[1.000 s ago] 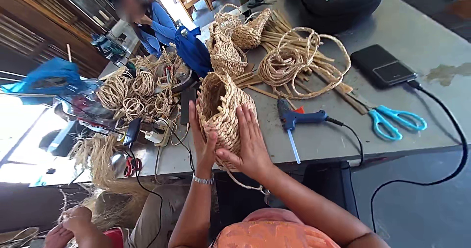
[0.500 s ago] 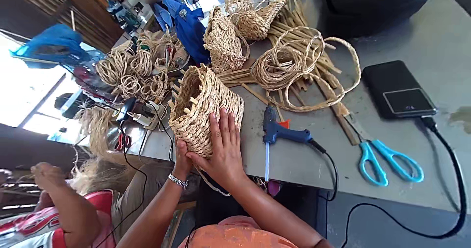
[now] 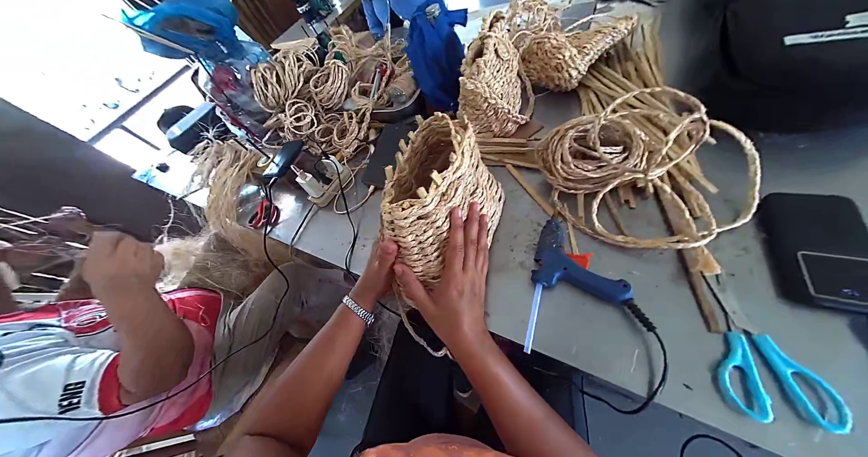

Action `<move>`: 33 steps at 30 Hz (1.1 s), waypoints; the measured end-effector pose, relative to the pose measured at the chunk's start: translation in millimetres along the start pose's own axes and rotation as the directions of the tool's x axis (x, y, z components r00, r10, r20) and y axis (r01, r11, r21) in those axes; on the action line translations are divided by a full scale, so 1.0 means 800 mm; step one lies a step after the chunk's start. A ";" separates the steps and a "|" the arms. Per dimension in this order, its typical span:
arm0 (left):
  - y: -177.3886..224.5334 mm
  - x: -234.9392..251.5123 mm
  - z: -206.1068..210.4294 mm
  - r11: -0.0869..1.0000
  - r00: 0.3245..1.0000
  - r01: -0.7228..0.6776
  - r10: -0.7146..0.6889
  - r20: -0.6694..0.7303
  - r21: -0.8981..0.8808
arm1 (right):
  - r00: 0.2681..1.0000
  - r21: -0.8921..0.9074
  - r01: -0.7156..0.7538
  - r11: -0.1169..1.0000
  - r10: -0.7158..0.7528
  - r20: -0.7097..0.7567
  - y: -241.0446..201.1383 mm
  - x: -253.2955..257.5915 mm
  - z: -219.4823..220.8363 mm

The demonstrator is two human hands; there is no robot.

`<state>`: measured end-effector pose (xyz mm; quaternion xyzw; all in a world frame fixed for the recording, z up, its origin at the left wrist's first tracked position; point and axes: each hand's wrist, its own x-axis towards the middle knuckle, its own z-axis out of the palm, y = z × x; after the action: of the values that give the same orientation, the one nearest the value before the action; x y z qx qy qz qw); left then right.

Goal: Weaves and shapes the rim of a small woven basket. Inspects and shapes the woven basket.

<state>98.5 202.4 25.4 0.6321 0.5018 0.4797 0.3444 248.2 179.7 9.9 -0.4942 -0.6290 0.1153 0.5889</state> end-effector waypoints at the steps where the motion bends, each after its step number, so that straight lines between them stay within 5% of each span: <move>1: -0.001 0.000 -0.002 1.000 1.000 0.001 -0.002 0.015 0.019 | 1.000 -0.018 0.005 1.000 -0.005 -0.006 0.000 0.000 0.001; 8: -0.021 0.011 -0.007 0.999 0.993 -0.044 0.044 0.108 0.004 | 0.999 -0.058 0.029 0.998 -0.030 -0.029 0.000 -0.002 0.006; 20: -0.040 0.027 -0.014 0.965 0.953 -0.214 0.240 0.183 -0.150 | 0.988 -0.034 0.055 0.998 -0.050 0.148 0.010 0.016 0.001; 27: -0.038 0.032 -0.015 0.957 0.937 -0.249 0.276 0.216 -0.146 | 0.994 -0.088 -0.054 0.995 0.062 0.094 0.008 0.007 0.006; 33: -0.035 0.034 -0.014 0.961 0.936 -0.250 0.272 0.224 -0.122 | 0.997 -0.046 -0.014 0.999 0.017 0.070 0.009 0.010 0.007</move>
<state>80.4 235.1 10.0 0.7298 0.3459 0.4639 0.3640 248.3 191.9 8.0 -0.5077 -0.6481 0.1230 0.5541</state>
